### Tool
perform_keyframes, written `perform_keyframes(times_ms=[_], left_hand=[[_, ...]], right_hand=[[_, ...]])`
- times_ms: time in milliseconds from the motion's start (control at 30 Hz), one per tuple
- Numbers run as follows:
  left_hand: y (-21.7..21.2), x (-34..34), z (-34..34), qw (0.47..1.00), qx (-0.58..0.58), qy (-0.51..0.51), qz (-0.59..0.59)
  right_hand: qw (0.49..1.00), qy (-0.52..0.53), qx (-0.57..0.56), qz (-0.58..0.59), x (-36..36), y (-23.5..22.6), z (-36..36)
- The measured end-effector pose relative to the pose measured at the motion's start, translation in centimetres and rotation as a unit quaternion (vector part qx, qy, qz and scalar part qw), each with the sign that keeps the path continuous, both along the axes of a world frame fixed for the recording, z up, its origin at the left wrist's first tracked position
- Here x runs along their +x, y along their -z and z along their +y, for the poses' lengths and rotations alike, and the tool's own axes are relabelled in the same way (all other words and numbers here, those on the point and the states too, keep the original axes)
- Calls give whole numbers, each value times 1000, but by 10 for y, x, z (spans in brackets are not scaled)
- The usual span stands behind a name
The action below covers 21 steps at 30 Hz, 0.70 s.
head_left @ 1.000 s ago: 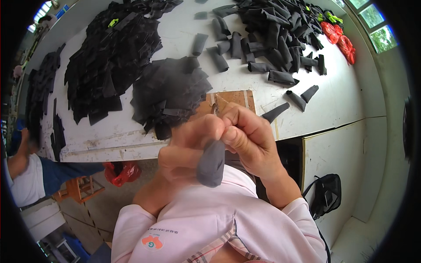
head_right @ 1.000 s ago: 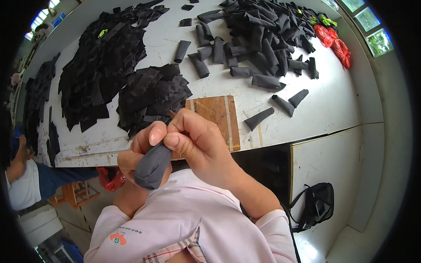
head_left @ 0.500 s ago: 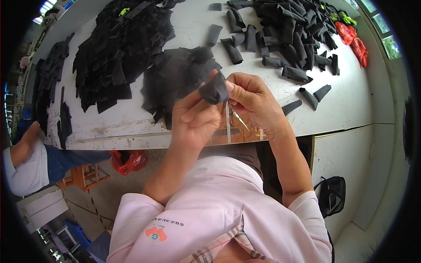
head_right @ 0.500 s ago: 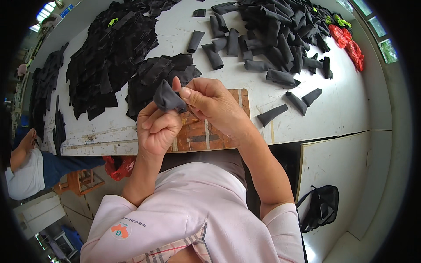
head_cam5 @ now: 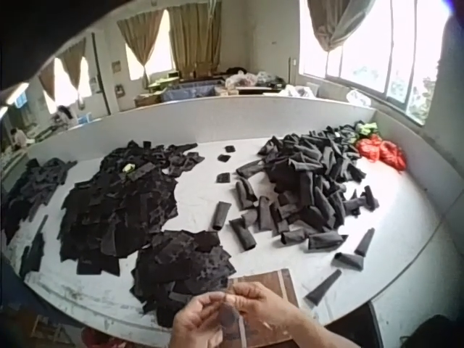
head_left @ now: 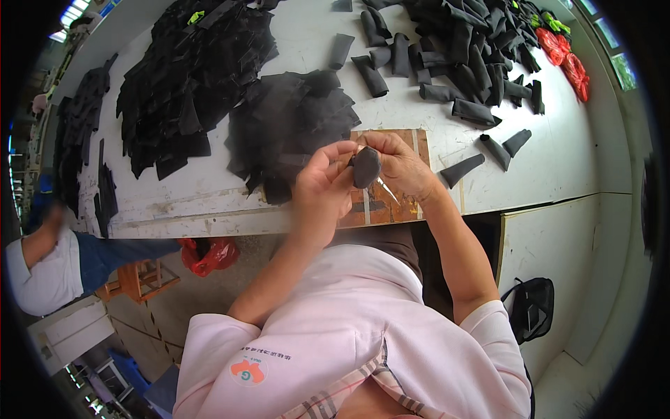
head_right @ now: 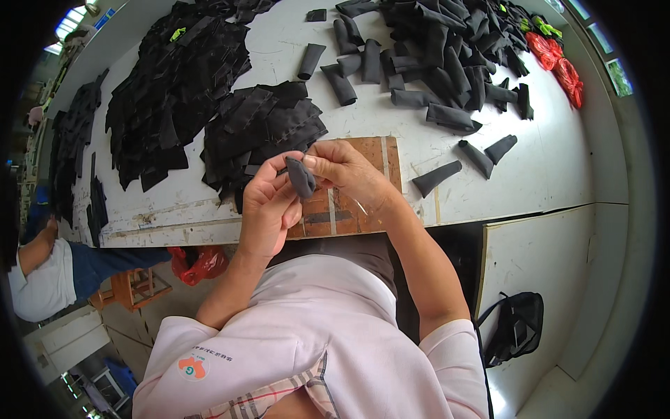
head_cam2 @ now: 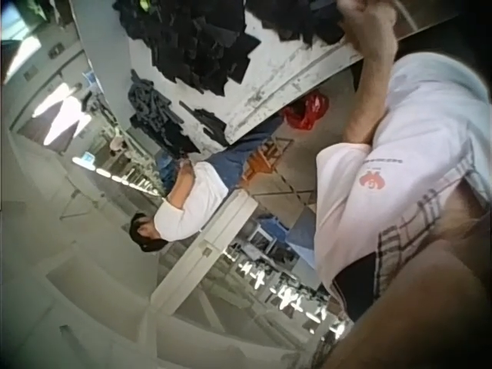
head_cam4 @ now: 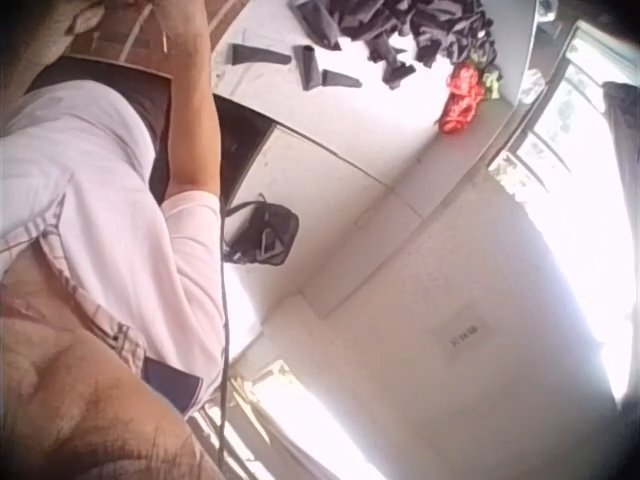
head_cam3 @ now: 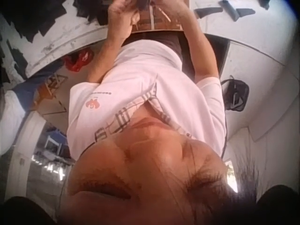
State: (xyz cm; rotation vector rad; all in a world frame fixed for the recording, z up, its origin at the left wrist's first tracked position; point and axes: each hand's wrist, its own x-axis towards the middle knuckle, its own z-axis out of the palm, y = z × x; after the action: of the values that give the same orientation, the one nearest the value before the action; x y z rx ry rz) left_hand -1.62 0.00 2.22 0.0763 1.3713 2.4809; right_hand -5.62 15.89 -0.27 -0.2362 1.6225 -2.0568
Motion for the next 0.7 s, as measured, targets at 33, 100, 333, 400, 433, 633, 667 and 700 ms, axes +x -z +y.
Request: perform_keyframes(times_ms=[33,100,333,400,433,633,667,700], left_hand=[[3,-2,-1,995,29,3,-95],[-3,0,-2,993,-79,-18,-87],[-12,-20,-1,942,-155,-77,287],[-20,-11,0,973,-43,-99,204],[-23,-8,-1,984,69,-117,119],[3,-9,2,988,68,-95,101],[-11,-14,2,995,62,-39,70],[-18,-20,2,998,57,16,38]], right_hand=[[1000,-1,0,0,2,1,-2],[997,59,-56,-12,10,1,-7],[925,188,130,304,22,-31,-7],[855,126,293,408,24,-57,-10],[746,61,443,493,26,-70,-11],[817,12,425,388,18,-28,-1],[814,19,423,399,19,-28,-1],[809,26,420,409,20,-28,-2]])
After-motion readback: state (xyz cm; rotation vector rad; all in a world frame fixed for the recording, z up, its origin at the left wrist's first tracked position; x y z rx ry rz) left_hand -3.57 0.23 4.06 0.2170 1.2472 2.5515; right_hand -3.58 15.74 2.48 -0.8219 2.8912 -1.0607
